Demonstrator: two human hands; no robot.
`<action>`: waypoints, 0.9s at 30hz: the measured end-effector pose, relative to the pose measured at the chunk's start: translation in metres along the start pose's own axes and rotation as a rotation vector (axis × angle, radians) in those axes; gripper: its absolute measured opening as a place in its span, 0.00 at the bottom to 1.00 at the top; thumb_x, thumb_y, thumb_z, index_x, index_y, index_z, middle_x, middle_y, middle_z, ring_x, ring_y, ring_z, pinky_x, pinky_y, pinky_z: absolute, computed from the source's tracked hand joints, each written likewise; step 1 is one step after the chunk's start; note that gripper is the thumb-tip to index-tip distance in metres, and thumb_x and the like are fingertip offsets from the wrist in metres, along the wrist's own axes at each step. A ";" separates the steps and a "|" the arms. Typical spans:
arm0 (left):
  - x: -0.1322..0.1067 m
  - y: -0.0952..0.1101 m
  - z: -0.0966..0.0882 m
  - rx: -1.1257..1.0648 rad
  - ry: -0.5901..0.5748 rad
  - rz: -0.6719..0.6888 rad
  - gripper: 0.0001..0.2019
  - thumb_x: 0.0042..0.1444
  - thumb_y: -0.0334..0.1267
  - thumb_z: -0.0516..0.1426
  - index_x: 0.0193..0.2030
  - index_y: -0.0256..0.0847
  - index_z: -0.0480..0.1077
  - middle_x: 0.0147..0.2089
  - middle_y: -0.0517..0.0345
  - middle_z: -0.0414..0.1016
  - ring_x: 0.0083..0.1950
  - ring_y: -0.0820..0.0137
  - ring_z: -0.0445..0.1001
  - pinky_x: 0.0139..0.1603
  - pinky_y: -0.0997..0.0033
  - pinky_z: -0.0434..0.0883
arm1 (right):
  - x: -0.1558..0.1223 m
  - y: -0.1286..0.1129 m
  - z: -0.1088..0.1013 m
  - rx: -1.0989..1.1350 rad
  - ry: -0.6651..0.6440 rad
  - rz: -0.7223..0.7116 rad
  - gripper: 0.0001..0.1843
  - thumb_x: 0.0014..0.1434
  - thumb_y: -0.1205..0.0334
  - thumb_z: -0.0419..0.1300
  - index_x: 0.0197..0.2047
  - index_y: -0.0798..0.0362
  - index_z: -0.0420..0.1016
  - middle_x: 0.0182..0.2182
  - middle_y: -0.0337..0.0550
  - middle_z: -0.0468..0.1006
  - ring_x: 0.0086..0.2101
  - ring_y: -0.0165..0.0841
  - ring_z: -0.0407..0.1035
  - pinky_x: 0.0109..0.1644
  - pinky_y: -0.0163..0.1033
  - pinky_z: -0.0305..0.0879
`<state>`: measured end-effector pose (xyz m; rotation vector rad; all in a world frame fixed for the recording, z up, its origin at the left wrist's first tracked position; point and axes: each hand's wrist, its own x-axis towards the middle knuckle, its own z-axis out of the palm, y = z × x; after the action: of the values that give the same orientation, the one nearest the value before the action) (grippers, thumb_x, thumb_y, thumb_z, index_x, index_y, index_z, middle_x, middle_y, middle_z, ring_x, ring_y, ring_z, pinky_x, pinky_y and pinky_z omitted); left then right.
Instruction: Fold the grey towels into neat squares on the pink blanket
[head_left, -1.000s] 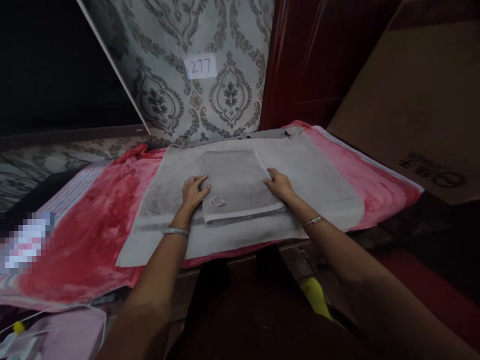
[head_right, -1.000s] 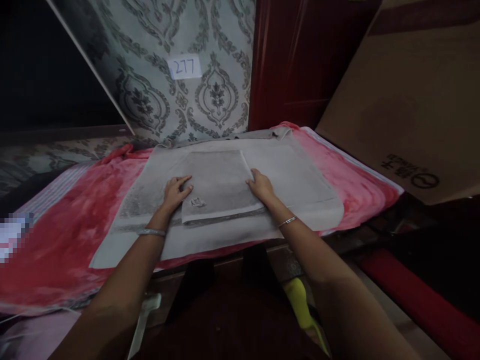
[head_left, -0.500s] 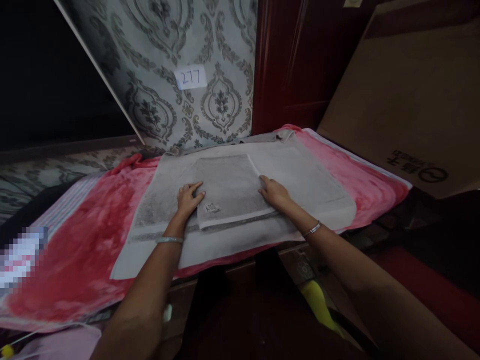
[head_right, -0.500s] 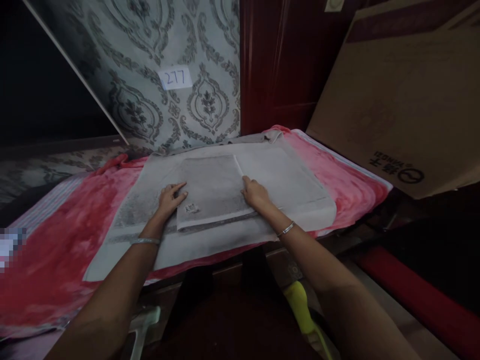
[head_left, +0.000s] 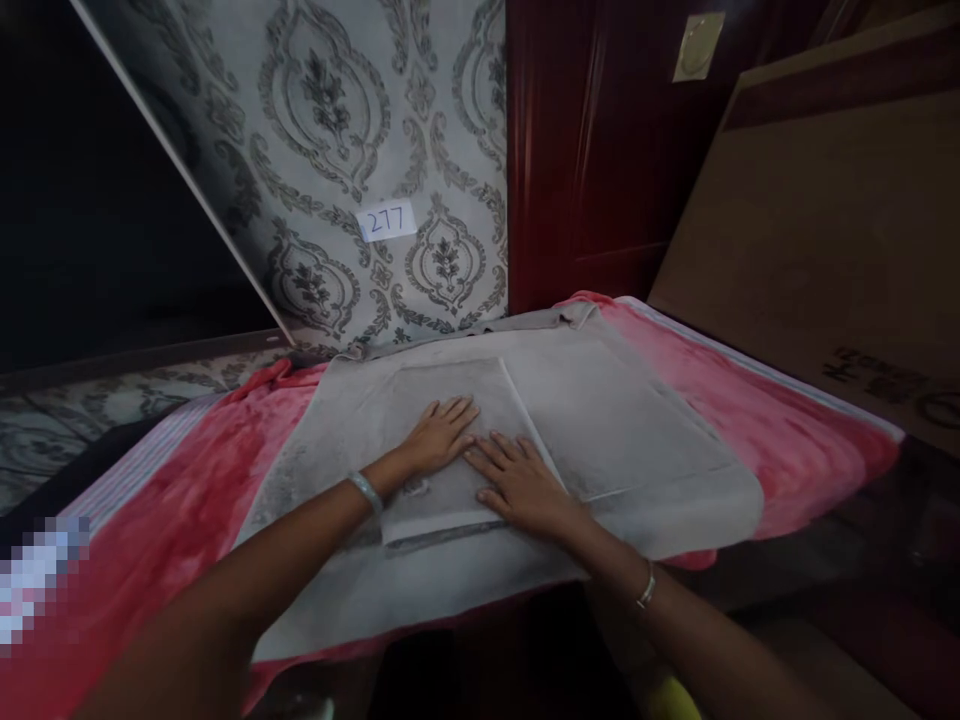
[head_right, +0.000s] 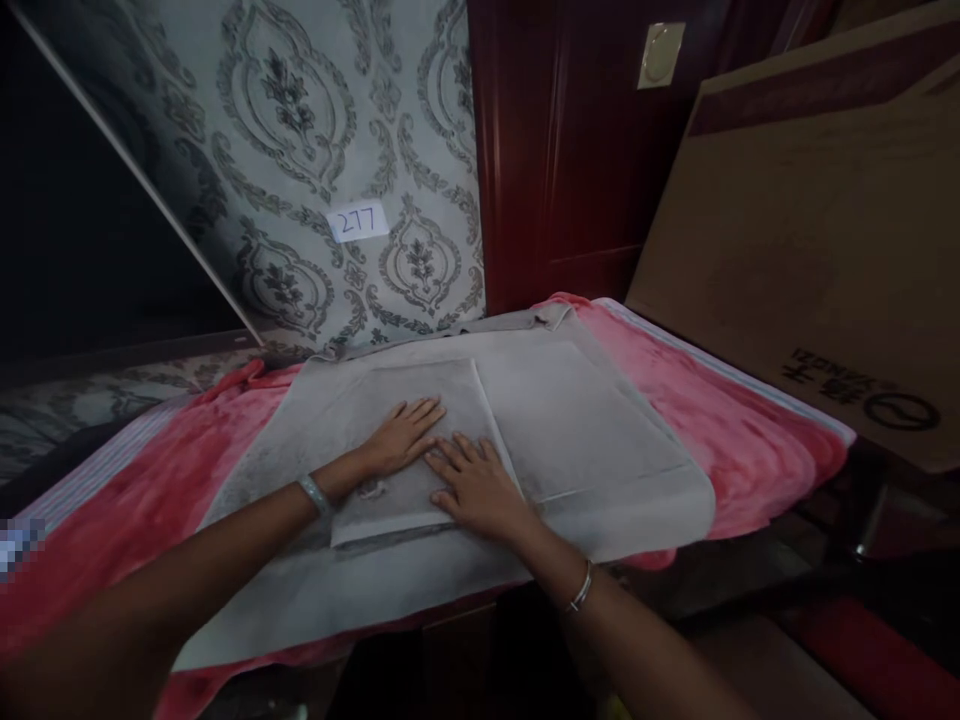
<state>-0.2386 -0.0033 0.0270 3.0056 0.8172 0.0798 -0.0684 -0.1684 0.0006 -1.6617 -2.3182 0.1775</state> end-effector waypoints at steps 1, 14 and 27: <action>0.004 -0.004 -0.002 0.005 -0.009 -0.005 0.29 0.71 0.52 0.43 0.76 0.49 0.53 0.80 0.49 0.47 0.80 0.58 0.46 0.77 0.41 0.45 | 0.000 0.000 -0.001 0.015 0.003 -0.001 0.33 0.72 0.46 0.48 0.76 0.45 0.55 0.75 0.46 0.51 0.73 0.47 0.39 0.74 0.64 0.37; 0.137 -0.033 -0.002 -0.044 -0.117 -0.082 0.33 0.69 0.60 0.43 0.78 0.57 0.48 0.80 0.56 0.44 0.80 0.53 0.43 0.75 0.35 0.43 | -0.005 0.001 -0.001 0.114 0.028 -0.023 0.34 0.72 0.45 0.50 0.77 0.41 0.52 0.75 0.41 0.46 0.74 0.46 0.37 0.75 0.64 0.38; 0.135 -0.035 0.009 -0.045 -0.052 -0.072 0.34 0.68 0.62 0.41 0.78 0.57 0.47 0.81 0.57 0.45 0.79 0.53 0.48 0.74 0.41 0.49 | -0.007 0.002 0.002 0.085 0.026 -0.027 0.33 0.72 0.47 0.51 0.76 0.42 0.53 0.76 0.42 0.46 0.74 0.47 0.37 0.75 0.65 0.38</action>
<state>-0.1396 0.0957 0.0224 2.9202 0.9053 0.0176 -0.0656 -0.1738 -0.0029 -1.5820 -2.2793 0.2438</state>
